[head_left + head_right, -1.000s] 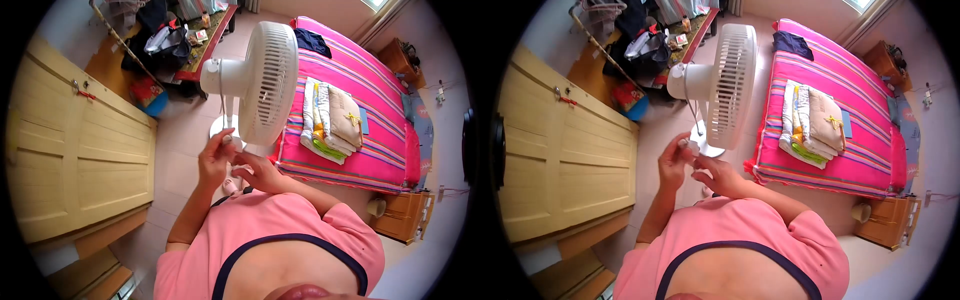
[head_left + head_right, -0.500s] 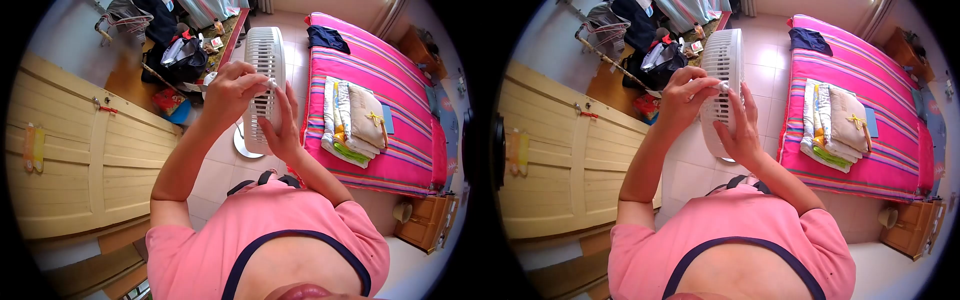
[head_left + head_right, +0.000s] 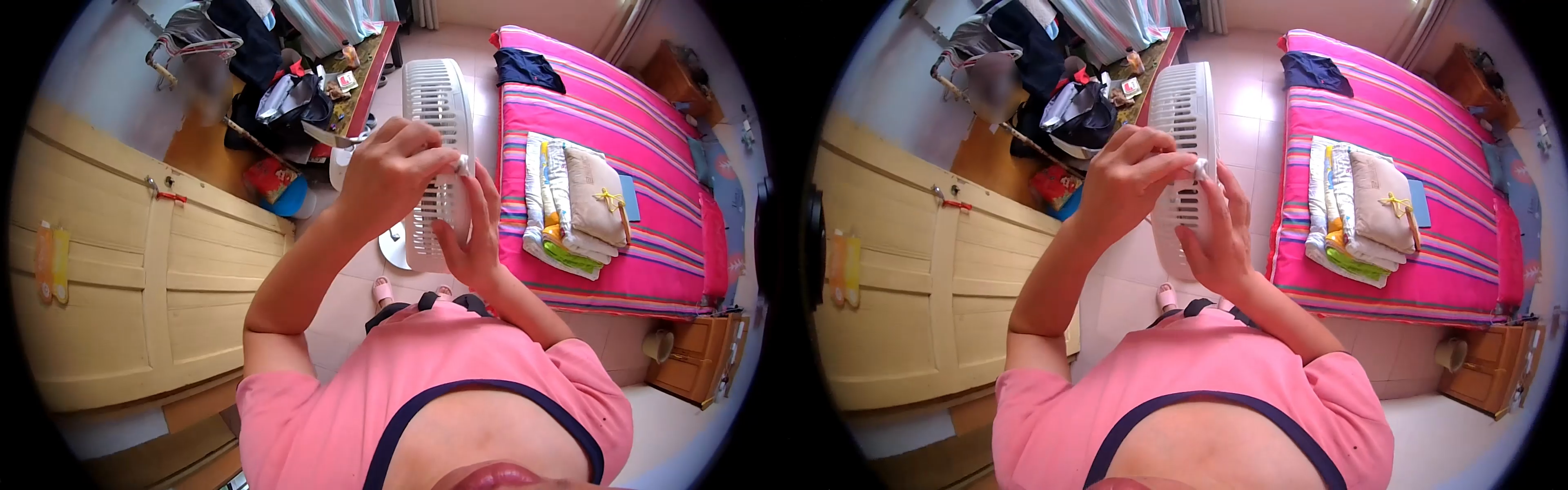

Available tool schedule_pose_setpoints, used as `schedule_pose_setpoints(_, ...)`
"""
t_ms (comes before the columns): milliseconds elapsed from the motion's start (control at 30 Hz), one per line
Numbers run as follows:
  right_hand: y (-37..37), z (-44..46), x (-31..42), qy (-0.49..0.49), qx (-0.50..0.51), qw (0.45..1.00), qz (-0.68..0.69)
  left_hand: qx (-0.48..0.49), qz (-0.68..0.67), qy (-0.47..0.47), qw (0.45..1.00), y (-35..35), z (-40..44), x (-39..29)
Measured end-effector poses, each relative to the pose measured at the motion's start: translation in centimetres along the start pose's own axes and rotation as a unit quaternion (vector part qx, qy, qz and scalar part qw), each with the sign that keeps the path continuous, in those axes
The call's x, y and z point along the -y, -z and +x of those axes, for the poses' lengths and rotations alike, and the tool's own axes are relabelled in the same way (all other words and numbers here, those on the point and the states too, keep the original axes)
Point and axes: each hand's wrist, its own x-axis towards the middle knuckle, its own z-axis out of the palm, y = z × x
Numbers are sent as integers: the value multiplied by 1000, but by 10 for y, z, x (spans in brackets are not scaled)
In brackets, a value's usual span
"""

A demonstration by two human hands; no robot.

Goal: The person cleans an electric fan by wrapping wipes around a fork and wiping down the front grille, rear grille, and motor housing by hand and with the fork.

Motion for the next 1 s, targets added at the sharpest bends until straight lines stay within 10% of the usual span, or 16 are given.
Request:
schedule_pose_setpoints(167, -1, 2, 3, -21, 8, 1000, -20, -33, -123, 111, 986, 9, -31, 43)
schedule_pose_setpoints(500, -11, -3, 12, -39, -18, 998, -46, -15, -62, -41, 997, -7, 23, 49)
schedule_pose_setpoints(733, -14, -6, 13, -67, -9, 996, -50, -7, -165, 162, 973, -18, -72, 79)
schedule_pose_setpoints(800, -14, -4, 12, -60, -8, 996, -61, -51, -343, 352, 869, -25, -82, 66)
schedule_pose_setpoints(1000, -17, -9, 15, -65, -19, 996, -52, -101, -474, 426, 764, -35, -45, 54)
